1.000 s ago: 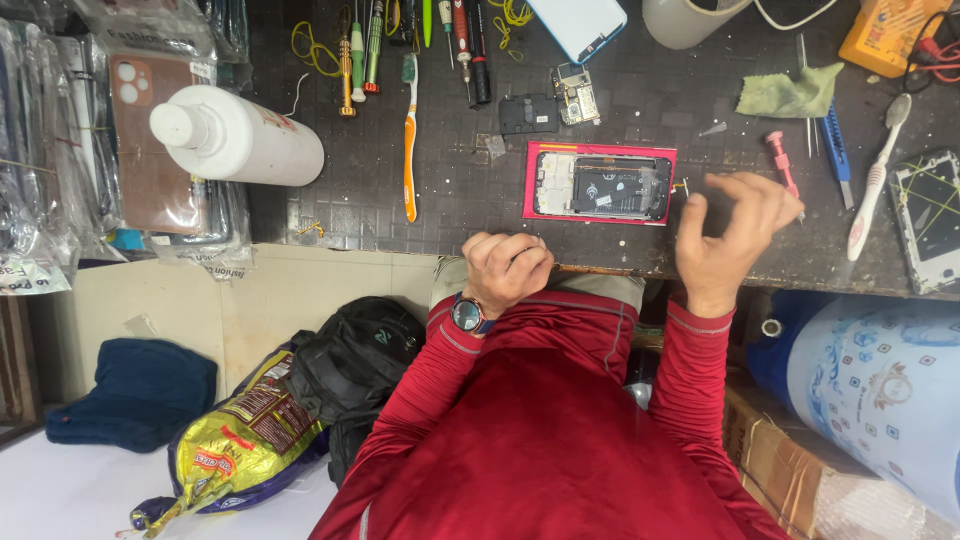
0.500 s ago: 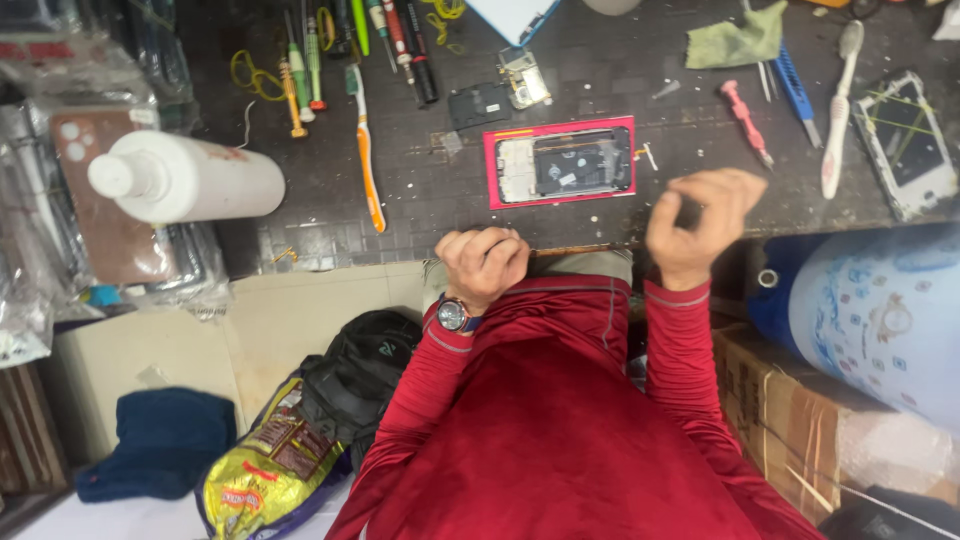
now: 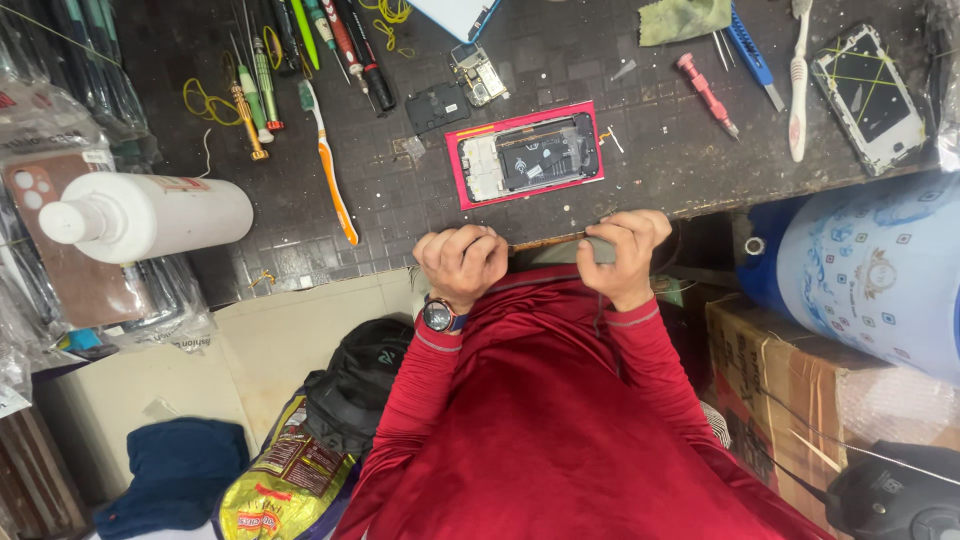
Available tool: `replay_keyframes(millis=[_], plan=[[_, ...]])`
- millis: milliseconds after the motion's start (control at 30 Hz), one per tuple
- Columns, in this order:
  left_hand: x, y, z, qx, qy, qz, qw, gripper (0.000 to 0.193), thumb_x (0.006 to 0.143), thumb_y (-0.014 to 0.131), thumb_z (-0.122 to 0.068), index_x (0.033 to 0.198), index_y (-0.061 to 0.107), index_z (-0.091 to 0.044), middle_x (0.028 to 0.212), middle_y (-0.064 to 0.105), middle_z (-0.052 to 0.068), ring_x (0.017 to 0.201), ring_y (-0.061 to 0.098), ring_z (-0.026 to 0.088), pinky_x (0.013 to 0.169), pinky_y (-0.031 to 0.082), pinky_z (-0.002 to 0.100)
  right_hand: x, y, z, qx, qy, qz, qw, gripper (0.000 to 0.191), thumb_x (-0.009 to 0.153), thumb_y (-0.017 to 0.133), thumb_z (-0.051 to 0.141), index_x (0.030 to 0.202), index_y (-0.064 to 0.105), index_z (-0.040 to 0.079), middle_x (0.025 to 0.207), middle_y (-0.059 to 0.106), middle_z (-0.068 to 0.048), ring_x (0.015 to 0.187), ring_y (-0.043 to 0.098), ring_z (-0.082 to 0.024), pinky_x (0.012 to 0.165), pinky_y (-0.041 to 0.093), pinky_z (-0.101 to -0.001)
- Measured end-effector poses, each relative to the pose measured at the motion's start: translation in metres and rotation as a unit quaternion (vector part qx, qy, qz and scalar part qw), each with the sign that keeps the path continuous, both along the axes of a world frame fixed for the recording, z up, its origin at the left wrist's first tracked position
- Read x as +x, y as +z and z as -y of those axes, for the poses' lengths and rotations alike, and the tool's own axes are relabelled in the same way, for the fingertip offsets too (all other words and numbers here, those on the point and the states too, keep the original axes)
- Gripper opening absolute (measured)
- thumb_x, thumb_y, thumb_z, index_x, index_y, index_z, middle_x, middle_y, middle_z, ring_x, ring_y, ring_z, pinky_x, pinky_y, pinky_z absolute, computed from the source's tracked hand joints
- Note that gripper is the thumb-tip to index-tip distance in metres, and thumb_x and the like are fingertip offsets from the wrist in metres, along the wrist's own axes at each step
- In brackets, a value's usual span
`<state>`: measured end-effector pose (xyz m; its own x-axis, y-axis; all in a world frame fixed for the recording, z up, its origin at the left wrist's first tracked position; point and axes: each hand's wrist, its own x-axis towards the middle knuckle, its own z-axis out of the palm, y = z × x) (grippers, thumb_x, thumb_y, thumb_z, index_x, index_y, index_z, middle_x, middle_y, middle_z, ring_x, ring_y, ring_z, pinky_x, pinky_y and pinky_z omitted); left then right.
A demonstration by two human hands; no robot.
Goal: The person works on a disassembled smartphone, applying adhesive from a tube to the internal frame and using a metal tool to adjust internal components. The person then picks up the phone and inspects the internal assembly.
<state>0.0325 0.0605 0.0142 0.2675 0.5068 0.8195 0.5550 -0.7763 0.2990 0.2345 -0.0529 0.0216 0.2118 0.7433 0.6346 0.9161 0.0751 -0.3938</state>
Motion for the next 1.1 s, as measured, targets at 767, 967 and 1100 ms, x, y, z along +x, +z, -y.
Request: replay_keyframes(millis=[767,967,1100], plan=[[-0.005,0.007,0.000,-0.044,-0.043,-0.005,0.998,0.032,0.075,0.084,-0.005,0.092,0.062,-0.020,0.100,0.063,-0.006,0.089,0.056,0.017,0.083,0.043,0.037,-0.008,0.008,-0.026,0.059,-0.015,0.037,0.997,0.025,0.077,0.070,0.031,0.093,0.059,0.014,0.102,0.053,-0.004,0.103,0.048,-0.028,0.096,0.037,-0.0462],[-0.003,0.001,0.000,-0.012,-0.019,0.001,1.000,0.031,0.075,0.082,-0.004,0.091,0.063,-0.021,0.100,0.062,-0.004,0.094,0.056,0.020,0.086,0.042,0.038,-0.010,0.009,-0.028,0.086,-0.030,0.039,0.995,0.027,0.076,0.072,0.031,0.092,0.057,0.015,0.102,0.050,-0.004,0.103,0.046,-0.028,0.096,0.036,-0.0465],[-0.004,0.000,0.001,-0.010,-0.014,0.000,1.000,0.030,0.075,0.082,-0.004,0.090,0.063,-0.021,0.101,0.061,-0.005,0.095,0.056,0.020,0.087,0.042,0.038,-0.011,0.009,-0.029,0.090,-0.037,0.029,0.995,0.025,0.077,0.070,0.031,0.092,0.057,0.015,0.103,0.050,-0.005,0.104,0.044,-0.029,0.094,0.037,-0.0453]])
